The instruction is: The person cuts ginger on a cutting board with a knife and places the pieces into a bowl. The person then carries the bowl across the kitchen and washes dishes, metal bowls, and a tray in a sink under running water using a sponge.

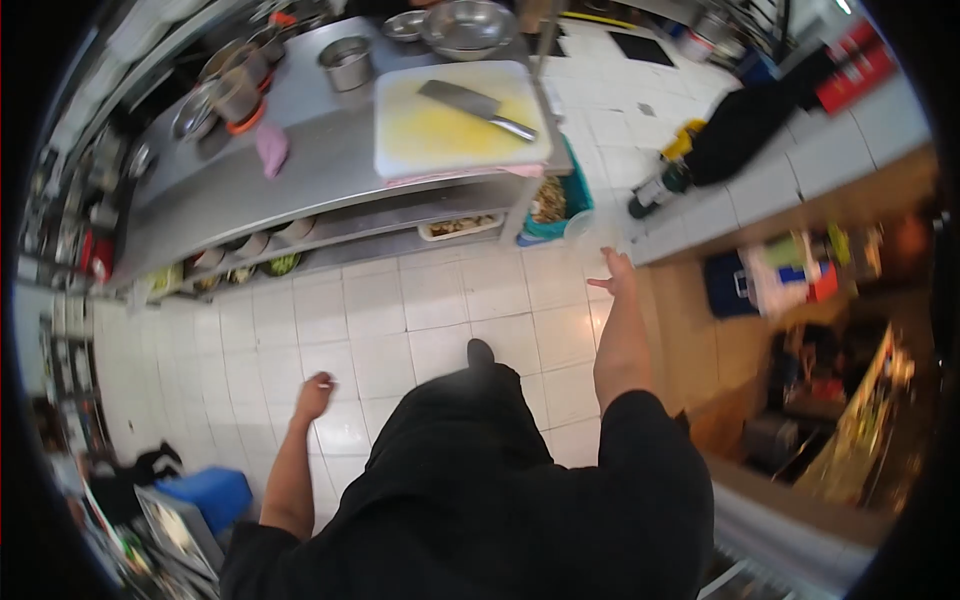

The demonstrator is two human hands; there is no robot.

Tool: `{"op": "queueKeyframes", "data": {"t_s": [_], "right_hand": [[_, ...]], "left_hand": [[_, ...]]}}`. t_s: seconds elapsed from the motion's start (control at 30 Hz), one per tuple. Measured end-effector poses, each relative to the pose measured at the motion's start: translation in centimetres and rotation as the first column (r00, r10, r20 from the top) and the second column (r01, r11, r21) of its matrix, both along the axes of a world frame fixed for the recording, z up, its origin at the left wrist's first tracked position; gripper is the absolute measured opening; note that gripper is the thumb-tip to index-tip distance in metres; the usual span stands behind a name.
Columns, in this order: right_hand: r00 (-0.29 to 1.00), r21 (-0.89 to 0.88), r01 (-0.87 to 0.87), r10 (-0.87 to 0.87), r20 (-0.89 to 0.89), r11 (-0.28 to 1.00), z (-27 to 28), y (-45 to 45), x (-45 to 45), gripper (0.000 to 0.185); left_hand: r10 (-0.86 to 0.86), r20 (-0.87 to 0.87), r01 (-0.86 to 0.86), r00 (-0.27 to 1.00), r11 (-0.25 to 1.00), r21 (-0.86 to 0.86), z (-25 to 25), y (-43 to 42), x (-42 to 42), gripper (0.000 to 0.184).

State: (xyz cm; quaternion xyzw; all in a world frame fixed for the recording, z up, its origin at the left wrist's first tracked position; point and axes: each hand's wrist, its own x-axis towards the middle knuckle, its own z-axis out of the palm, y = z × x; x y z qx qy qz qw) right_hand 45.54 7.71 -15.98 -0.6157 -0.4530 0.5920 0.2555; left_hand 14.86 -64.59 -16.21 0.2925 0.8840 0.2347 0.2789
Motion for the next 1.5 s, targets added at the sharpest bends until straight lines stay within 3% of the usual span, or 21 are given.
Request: {"op": "queueKeyframes", "data": {"t_s": [0.07, 0.13, 0.2, 0.23, 0.3, 0.33, 0.43, 0.5, 0.53, 0.57, 0.63, 0.7, 0.77, 0.87, 0.9, 0.97, 1.07, 1.2, 1.27, 1.47, 1.5], "right_hand": [[0.961, -0.178, -0.097, 0.139, 0.24, 0.979, 0.1, 3.5, -5.6, 0.058], [0.751, -0.237, -0.4, 0.465, 0.469, 0.885, -4.0, 5.3, -9.8, 0.067], [0.062, -0.36, -0.833, 0.718, 0.693, 0.419, -10.2, 4.9, -16.4, 0.079], [0.14, -0.121, -0.899, 0.539, 0.83, 0.421, -10.6, -0.8, -17.9, 0.071], [-0.177, -0.185, -0.982, 0.561, 0.809, -0.044, -12.4, -9.7, -21.4, 0.071], [-0.424, -0.377, -0.904, 0.533, 0.732, -0.201, -9.9, -16.1, -24.1, 0.068], [-0.614, -0.187, -0.632, 0.339, 0.713, -0.752, -12.5, -34.8, -26.6, 0.052], [-0.68, -0.072, -0.403, 0.246, 0.691, -0.912, -9.6, -48.0, -26.2, 0.047], [-0.761, -0.049, -0.287, 0.197, 0.618, -0.957, -7.2, -53.8, -25.2, 0.046], [-0.829, -0.033, -0.194, 0.146, 0.54, -0.98, -5.7, -59.4, -24.6, 0.044], [-0.806, -0.006, 0.035, -0.032, 0.591, -0.999, -5.8, -69.3, -23.4, 0.045], [-0.755, 0.017, 0.216, -0.156, 0.637, -0.976, -5.3, -77.0, -21.2, 0.041], [-0.717, 0.048, 0.334, -0.221, 0.661, -0.941, -5.6, -85.0, -18.1, 0.037], [-0.746, 0.238, 0.4, -0.164, 0.646, -0.885, -2.8, -96.4, -10.2, 0.021], [-0.787, 0.387, 0.408, -0.105, 0.607, -0.827, -2.0, -100.2, -6.7, 0.019], [-0.861, 0.662, 0.427, -0.054, 0.506, -0.616, 1.4, -108.1, 1.9, 0.016], [-0.921, 0.566, 0.376, -0.231, 0.313, -0.733, 12.5, -117.5, 16.9, 0.033], [-0.842, 0.706, 0.537, -0.341, 0.418, -0.462, 17.6, -130.6, 35.3, 0.029], [-0.801, 0.796, 0.402, -0.595, 0.066, -0.453, 19.4, -135.3, 46.6, 0.033], [-0.483, 0.691, 0.722, -0.736, 0.474, -0.028, 18.5, -144.1, 78.8, 0.036], [-0.301, 0.534, 0.812, -0.615, 0.729, 0.236, 16.9, -144.6, 81.7, 0.035]], "left_hand": [[0.469, -0.151, -0.463, 0.87, 0.883, 0.078, 0.9, -9.3, 0.5, 0.017], [0.887, 0.077, -0.89, 0.456, 0.45, 0.078, 6.2, -16.2, 4.9, 0.021], [0.878, -0.307, -0.896, 0.367, 0.422, 0.136, 8.5, -24.1, 13.0, 0.02], [0.901, -0.362, -0.929, 0.238, 0.32, 0.187, 9.6, -25.7, 17.9, 0.02], [0.933, -0.357, -0.961, -0.052, 0.05, 0.272, 11.2, -27.4, 29.5, 0.02], [0.88, -0.361, -0.94, -0.309, -0.224, 0.257, 12.7, -24.0, 34.4, 0.021], [0.61, -0.279, -0.648, -0.742, -0.759, 0.063, 5.4, -20.2, 53.7, 0.027], [0.352, -0.048, -0.355, -0.935, -0.933, 0.064, -2.6, -12.0, 65.0, 0.026], [0.52, -0.229, -0.521, -0.823, -0.851, -0.059, -12.0, -7.1, 72.7, 0.03], [0.354, -0.171, -0.337, -0.919, -0.933, -0.123, -10.9, -0.6, 72.5, 0.032], [0.222, 0.112, -0.248, -0.969, -0.832, -0.496, -5.5, 9.6, 71.3, 0.043], [0.12, 0.299, -0.278, -0.947, -0.774, -0.569, -10.3, 19.4, 72.7, 0.045], [0.194, 0.481, -0.476, -0.855, -0.66, -0.581, -4.9, 21.2, 70.5, 0.042], [0.45, 0.262, -0.521, -0.854, -0.726, -0.45, -5.1, 21.0, 69.3, 0.034], [0.29, 0.183, -0.34, -0.939, -0.862, -0.377, -7.7, 20.7, 69.1, 0.029], [0.014, 0.158, -0.045, -0.987, -0.98, -0.195, -5.7, 15.1, 68.2, 0.026], [-0.172, 0.226, 0.203, -0.959, -0.972, 0.12, -3.5, 4.6, 67.8, 0.019], [-0.15, 0.338, 0.238, -0.929, -0.943, 0.235, 3.2, -10.4, 68.0, 0.022], [-0.151, 0.367, 0.242, -0.918, -0.946, 0.216, 8.0, -17.7, 68.6, 0.023], [-0.206, 0.109, 0.233, -0.973, -0.866, 0.442, 15.1, -35.7, 68.3, 0.014], [-0.249, 0.152, 0.291, -0.957, -0.859, 0.421, 17.1, -38.4, 68.1, 0.013]]}}
